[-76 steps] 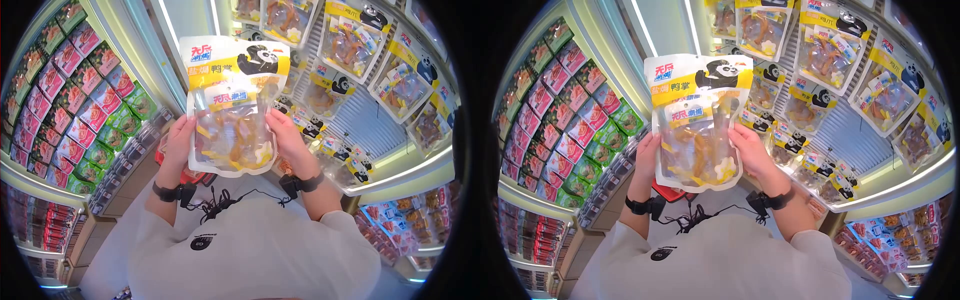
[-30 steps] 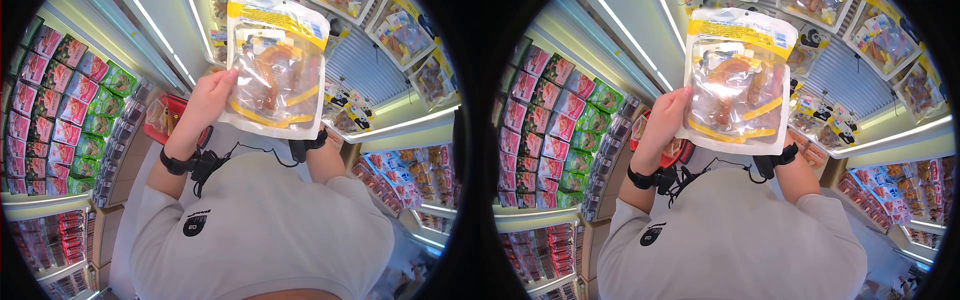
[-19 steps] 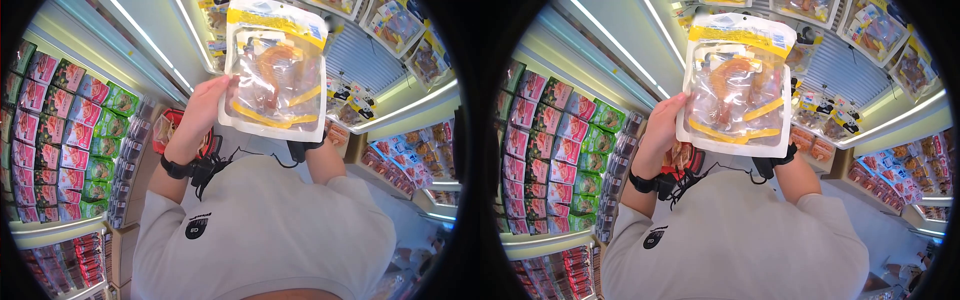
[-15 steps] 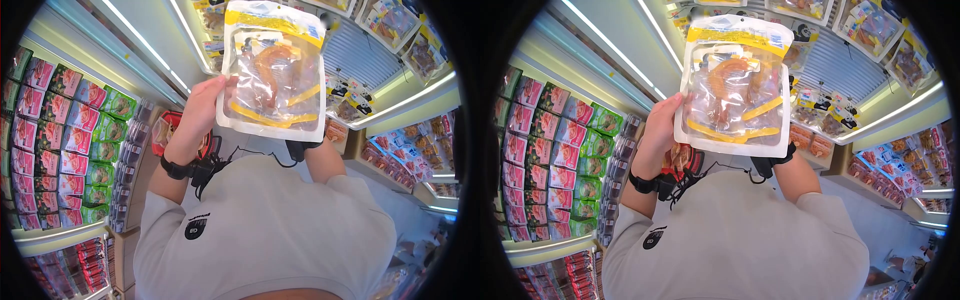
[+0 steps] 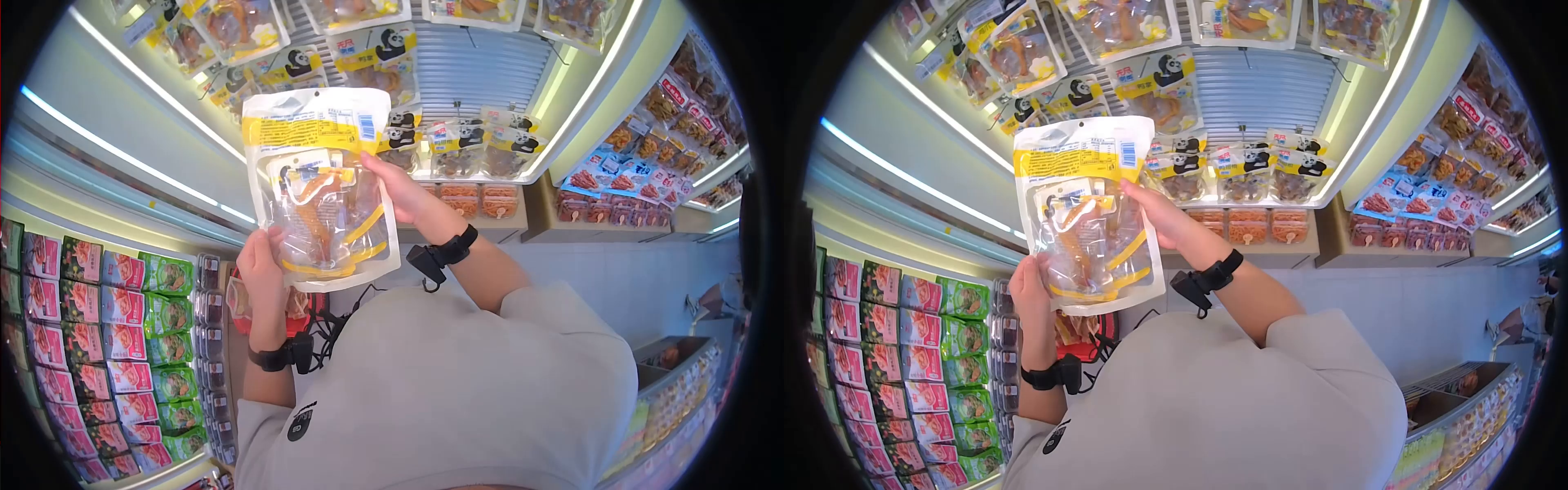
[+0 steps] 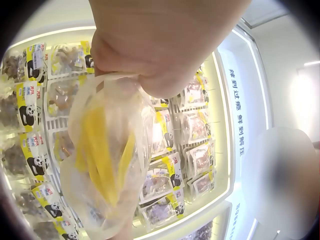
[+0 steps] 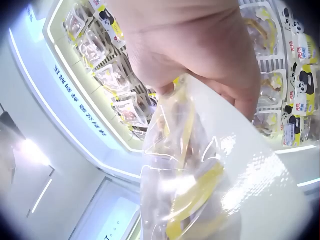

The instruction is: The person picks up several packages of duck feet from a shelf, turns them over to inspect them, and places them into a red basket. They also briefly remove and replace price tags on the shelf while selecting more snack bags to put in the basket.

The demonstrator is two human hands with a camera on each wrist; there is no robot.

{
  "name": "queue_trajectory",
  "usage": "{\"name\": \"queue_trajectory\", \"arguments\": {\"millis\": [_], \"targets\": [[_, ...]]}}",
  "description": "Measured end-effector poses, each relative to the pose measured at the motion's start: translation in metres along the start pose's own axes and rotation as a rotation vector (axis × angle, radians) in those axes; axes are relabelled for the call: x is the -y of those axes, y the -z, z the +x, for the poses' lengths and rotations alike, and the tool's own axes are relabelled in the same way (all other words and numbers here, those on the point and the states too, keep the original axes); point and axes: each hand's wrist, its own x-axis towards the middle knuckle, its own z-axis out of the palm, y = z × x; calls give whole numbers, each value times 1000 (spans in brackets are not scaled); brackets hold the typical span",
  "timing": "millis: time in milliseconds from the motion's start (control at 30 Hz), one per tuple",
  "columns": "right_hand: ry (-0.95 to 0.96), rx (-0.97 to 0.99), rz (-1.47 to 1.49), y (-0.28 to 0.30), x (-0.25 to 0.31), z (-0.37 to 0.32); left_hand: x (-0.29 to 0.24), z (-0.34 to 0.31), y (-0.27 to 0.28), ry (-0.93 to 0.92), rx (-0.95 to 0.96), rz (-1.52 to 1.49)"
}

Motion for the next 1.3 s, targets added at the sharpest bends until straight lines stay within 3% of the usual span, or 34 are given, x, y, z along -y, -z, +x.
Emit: {"name": "queue_trajectory", "arguments": {"millis": [67, 167, 267, 333, 367, 433, 567, 767, 833, 867, 933, 1067, 1233, 1300], "targets": [[-110, -34, -180, 15, 3, -4, 2, -6, -15, 7, -39, 14], [-47, -60, -136, 35, -3, -6, 2, -12, -32, 33, -22, -138], [-58, -52, -130, 67, 2, -2, -3, -20, -50, -101, -24, 71], [-24, 31, -11, 59, 15, -11, 3, -20, -59, -153, -16, -69], [-65, 53, -8, 62, 16, -8, 1, -22, -61, -142, -61, -60], [12, 41, -5, 67, 21, -7, -9, -26, -66, -19, 32, -184], [75, 19, -83, 65, 31, -12, -6, -24, -67, 5, 63, -216], [156, -183, -246, 54, 27, -21, 5, -7, -58, 120, 114, -271], [169, -304, -498, 50, 24, -23, 10, 0, -59, 77, 103, -294], [221, -399, -665, 43, 22, -27, 14, 9, -56, 58, 142, -305], [268, -477, -694, 58, 6, -21, 27, 25, -42, 159, 195, -331], [548, -459, -860, 50, -4, -29, 15, 50, -27, 276, 312, -334], [587, -610, -943, 45, -18, -15, -1, 64, -16, 52, 409, -315], [377, -801, -1089, 4, -22, -22, -20, 56, -12, -369, 366, 350]]}}
